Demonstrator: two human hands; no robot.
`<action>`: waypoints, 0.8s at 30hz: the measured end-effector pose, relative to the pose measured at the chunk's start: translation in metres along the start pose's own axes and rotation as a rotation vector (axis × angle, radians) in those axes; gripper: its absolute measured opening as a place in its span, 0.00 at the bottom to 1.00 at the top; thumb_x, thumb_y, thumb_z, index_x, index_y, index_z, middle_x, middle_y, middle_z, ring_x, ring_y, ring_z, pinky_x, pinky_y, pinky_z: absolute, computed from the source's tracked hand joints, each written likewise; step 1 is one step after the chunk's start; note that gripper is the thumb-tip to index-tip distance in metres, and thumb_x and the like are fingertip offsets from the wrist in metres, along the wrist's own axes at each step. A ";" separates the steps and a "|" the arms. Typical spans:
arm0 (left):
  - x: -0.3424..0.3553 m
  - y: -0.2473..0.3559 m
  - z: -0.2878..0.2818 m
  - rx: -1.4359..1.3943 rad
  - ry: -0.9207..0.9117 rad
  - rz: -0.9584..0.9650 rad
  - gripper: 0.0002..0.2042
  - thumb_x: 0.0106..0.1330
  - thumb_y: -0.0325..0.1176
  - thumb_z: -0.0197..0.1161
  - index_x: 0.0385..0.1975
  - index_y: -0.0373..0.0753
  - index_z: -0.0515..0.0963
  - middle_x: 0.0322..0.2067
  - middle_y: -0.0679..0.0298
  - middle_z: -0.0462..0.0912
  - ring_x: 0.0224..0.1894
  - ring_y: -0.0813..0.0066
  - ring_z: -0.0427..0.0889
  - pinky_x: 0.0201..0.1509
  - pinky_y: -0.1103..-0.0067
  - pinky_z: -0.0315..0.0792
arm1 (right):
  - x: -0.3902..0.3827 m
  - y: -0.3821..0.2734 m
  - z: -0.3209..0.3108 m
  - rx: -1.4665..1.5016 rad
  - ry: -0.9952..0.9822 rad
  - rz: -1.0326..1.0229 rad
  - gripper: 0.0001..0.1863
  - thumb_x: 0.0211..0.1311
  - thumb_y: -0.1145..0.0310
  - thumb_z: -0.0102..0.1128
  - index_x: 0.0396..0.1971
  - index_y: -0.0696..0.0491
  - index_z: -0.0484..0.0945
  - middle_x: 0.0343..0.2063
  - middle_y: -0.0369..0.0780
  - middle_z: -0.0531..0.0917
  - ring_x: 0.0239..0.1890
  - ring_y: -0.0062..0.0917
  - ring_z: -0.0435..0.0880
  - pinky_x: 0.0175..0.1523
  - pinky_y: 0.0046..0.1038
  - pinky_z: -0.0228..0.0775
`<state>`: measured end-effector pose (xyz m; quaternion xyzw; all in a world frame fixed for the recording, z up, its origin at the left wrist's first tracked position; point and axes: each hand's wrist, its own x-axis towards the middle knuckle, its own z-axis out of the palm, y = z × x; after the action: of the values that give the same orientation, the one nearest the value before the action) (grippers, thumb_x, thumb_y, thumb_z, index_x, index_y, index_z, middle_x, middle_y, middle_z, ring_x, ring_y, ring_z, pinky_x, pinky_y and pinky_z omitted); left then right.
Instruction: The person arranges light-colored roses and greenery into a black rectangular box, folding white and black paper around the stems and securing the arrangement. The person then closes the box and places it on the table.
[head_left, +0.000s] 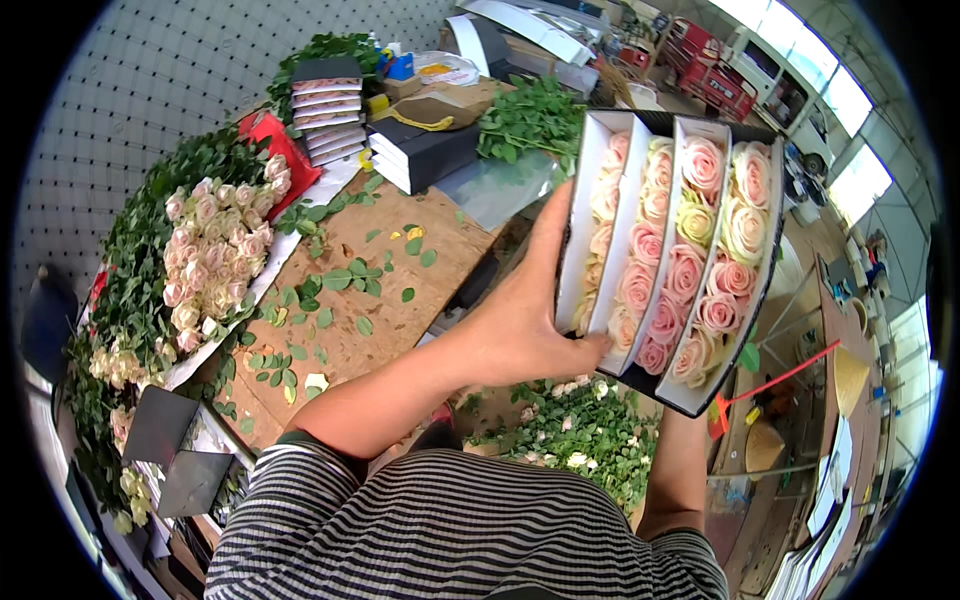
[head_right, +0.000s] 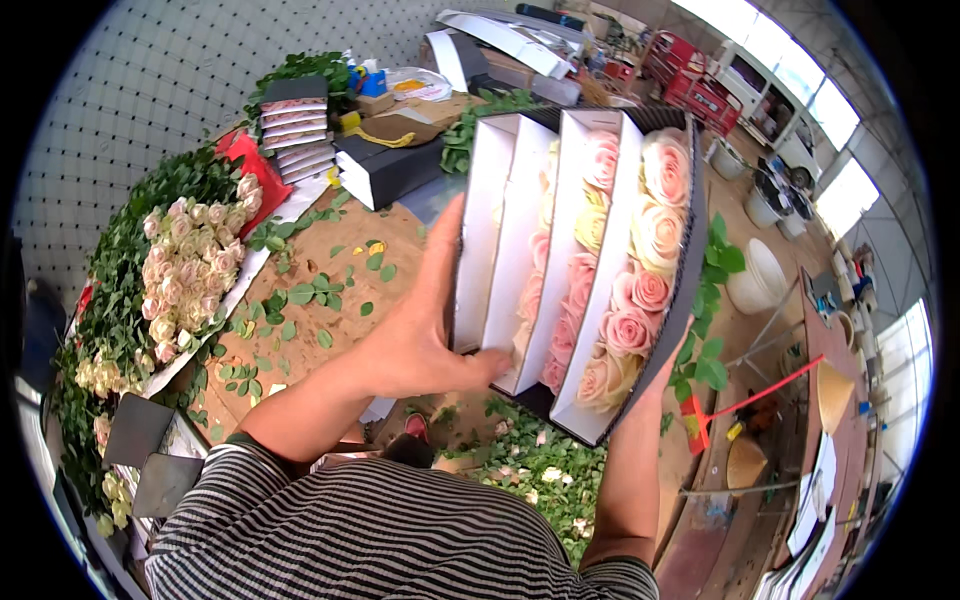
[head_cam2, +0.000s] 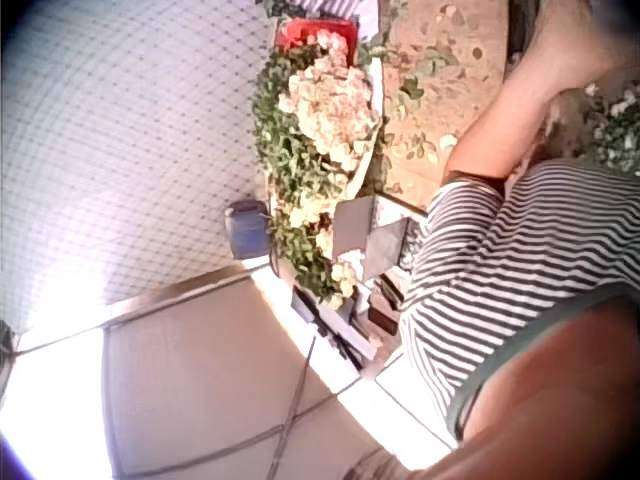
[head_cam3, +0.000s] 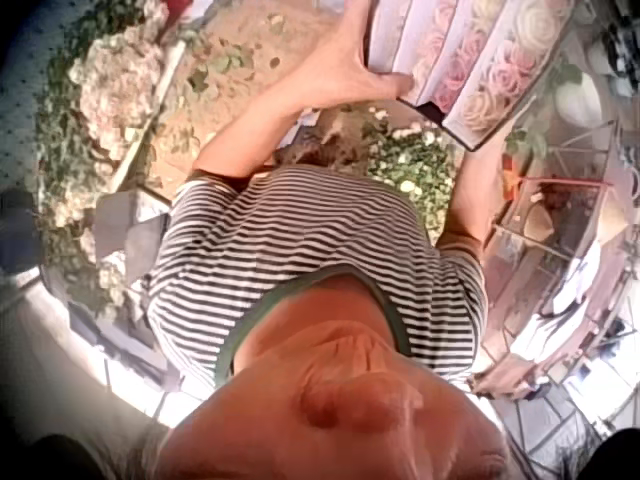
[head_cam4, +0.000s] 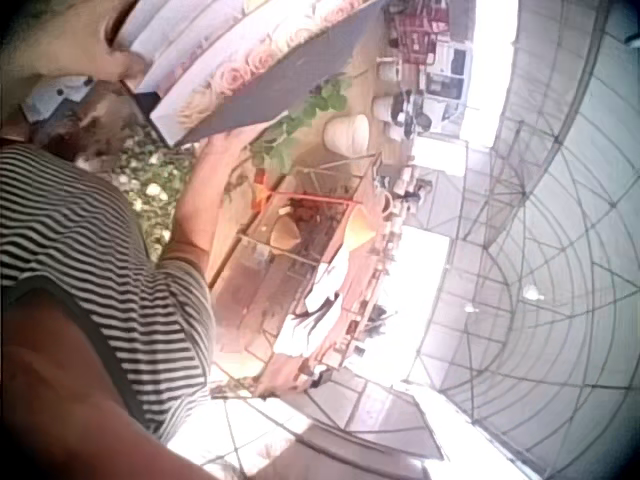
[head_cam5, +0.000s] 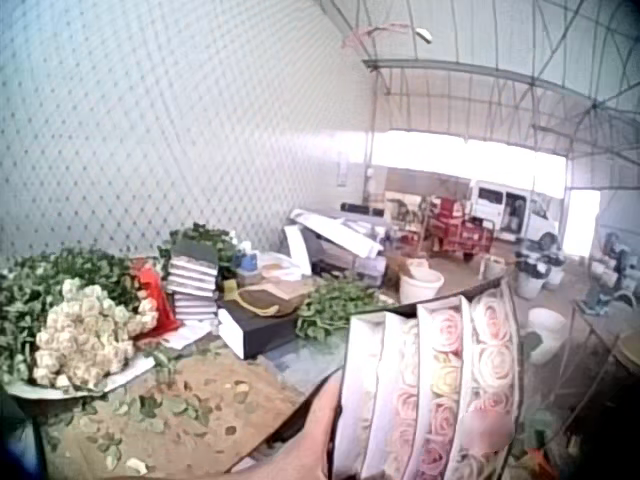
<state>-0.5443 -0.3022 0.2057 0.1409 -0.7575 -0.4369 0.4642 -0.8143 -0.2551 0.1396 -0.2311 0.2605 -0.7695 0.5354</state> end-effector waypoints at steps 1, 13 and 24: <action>0.006 -0.005 -0.009 -0.099 -0.006 -0.110 0.55 0.46 0.25 0.66 0.67 0.37 0.28 0.64 0.45 0.51 0.68 0.59 0.52 0.67 0.71 0.52 | 0.020 -0.003 0.002 -0.047 -0.036 -0.003 0.26 0.69 0.48 0.42 0.58 0.52 0.67 0.54 0.37 0.73 0.55 0.29 0.72 0.61 0.32 0.66; 0.082 -0.120 -0.221 -0.366 0.540 -0.008 0.53 0.53 0.31 0.71 0.69 0.44 0.33 0.50 0.53 0.74 0.45 0.73 0.77 0.45 0.77 0.74 | 0.319 0.042 0.169 -0.273 -0.492 0.186 0.25 0.65 0.48 0.51 0.52 0.53 0.72 0.49 0.36 0.77 0.52 0.26 0.74 0.58 0.30 0.67; 0.117 -0.212 -0.411 -0.167 1.078 -0.058 0.46 0.48 0.25 0.71 0.63 0.46 0.45 0.50 0.58 0.69 0.48 0.65 0.77 0.40 0.72 0.80 | 0.498 0.267 0.453 -0.605 -0.650 0.033 0.45 0.56 0.30 0.48 0.58 0.56 0.66 0.59 0.46 0.68 0.61 0.34 0.63 0.66 0.37 0.52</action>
<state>-0.3070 -0.7158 0.1823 0.3283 -0.3708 -0.3739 0.7842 -0.4981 -0.8724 0.3483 -0.6032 0.2959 -0.5372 0.5099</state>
